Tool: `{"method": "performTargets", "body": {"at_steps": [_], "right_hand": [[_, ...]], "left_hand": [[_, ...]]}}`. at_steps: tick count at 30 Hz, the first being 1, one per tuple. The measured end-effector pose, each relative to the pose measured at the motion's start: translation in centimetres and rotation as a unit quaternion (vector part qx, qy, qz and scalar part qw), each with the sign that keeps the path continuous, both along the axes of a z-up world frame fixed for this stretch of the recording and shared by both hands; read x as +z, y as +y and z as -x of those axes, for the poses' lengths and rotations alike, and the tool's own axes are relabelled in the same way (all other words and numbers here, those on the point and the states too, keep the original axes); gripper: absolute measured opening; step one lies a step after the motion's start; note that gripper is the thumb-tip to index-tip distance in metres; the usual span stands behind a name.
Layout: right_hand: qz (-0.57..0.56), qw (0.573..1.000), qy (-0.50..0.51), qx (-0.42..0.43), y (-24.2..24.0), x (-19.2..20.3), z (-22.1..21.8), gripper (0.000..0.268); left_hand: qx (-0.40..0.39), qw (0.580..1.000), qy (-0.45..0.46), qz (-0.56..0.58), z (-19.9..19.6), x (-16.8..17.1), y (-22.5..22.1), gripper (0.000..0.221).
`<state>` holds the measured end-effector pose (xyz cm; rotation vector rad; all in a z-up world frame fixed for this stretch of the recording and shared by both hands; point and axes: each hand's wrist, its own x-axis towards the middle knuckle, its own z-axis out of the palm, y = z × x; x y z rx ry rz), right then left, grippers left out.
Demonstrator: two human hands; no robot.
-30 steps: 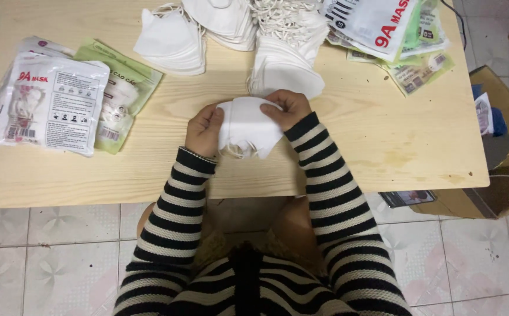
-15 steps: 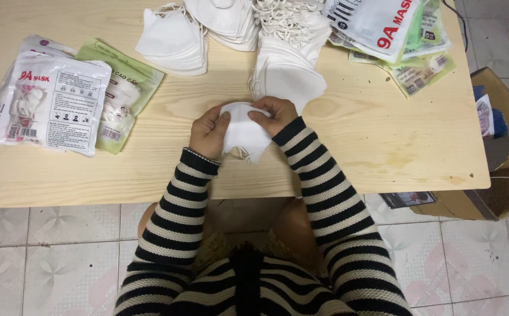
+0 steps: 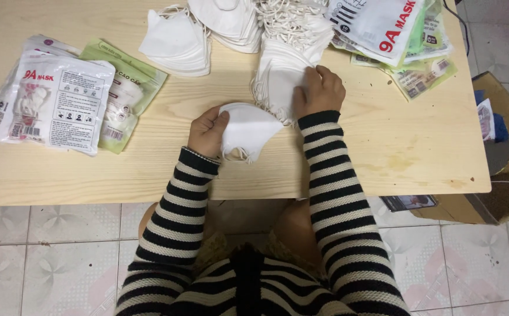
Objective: Sorting and stacking white face masks by untangling their ear loops.
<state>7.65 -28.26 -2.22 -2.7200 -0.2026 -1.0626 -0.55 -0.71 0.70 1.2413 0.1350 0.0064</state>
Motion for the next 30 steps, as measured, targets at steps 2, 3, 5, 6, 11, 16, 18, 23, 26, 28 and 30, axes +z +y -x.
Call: {"method": "performTargets", "body": {"at_steps": [2, 3, 5, 6, 11, 16, 18, 23, 26, 28, 30], "right_hand": [[-0.018, 0.999, -0.026, 0.017, 0.1, 0.3, 0.1, 0.035], [-0.035, 0.998, -0.051, 0.033, 0.1, 0.4, 0.2, 0.021], [-0.094, 0.992, -0.036, 0.075, 0.6, 2.4, 1.2, 0.016], [-0.151, 0.981, -0.021, 0.117, 0.8, 3.3, 1.7, 0.011], [-0.359, 0.918, 0.035, 0.164, 1.2, 7.0, 3.6, 0.012], [-0.524, 0.817, 0.136, 0.199, 3.2, 8.4, 4.6, 0.017], [-0.593, 0.728, 0.231, 0.253, 4.1, 8.7, 5.2, 0.023], [-0.624, 0.658, 0.302, 0.295, 4.5, 4.3, 4.0, 0.023], [-0.642, 0.613, 0.327, 0.324, 5.2, 3.3, 3.9, 0.023], [-0.652, 0.587, 0.339, 0.338, 5.7, 2.8, 4.0, 0.024], [-0.594, 0.67, 0.318, 0.312, 6.5, 2.8, 4.2, 0.027]], "left_hand": [[0.0, 1.0, -0.003, -0.007, -0.2, -0.5, 0.2, 0.023], [0.0, 1.0, -0.005, -0.014, -0.3, -0.9, 0.4, 0.023], [0.013, 1.0, -0.002, -0.026, 0.0, -0.3, 0.2, 0.023], [0.027, 0.999, 0.0, -0.038, 0.1, 0.0, 0.1, 0.022], [0.049, 0.995, -0.016, -0.083, -0.5, -1.7, 0.7, 0.023], [0.057, 0.99, -0.036, -0.125, -0.7, -1.8, 1.0, 0.024], [0.035, 0.995, 0.0, -0.09, -0.6, -1.4, 0.9, 0.024], [0.027, 0.999, 0.016, -0.011, -0.6, -0.7, 0.3, 0.025], [0.024, 0.999, 0.021, 0.013, -0.6, -1.2, 0.2, 0.025], [0.022, 0.999, 0.023, 0.02, -0.4, -1.1, 0.0, 0.024], [0.004, 0.996, 0.04, 0.079, 0.1, 0.3, -0.2, 0.023]]}}
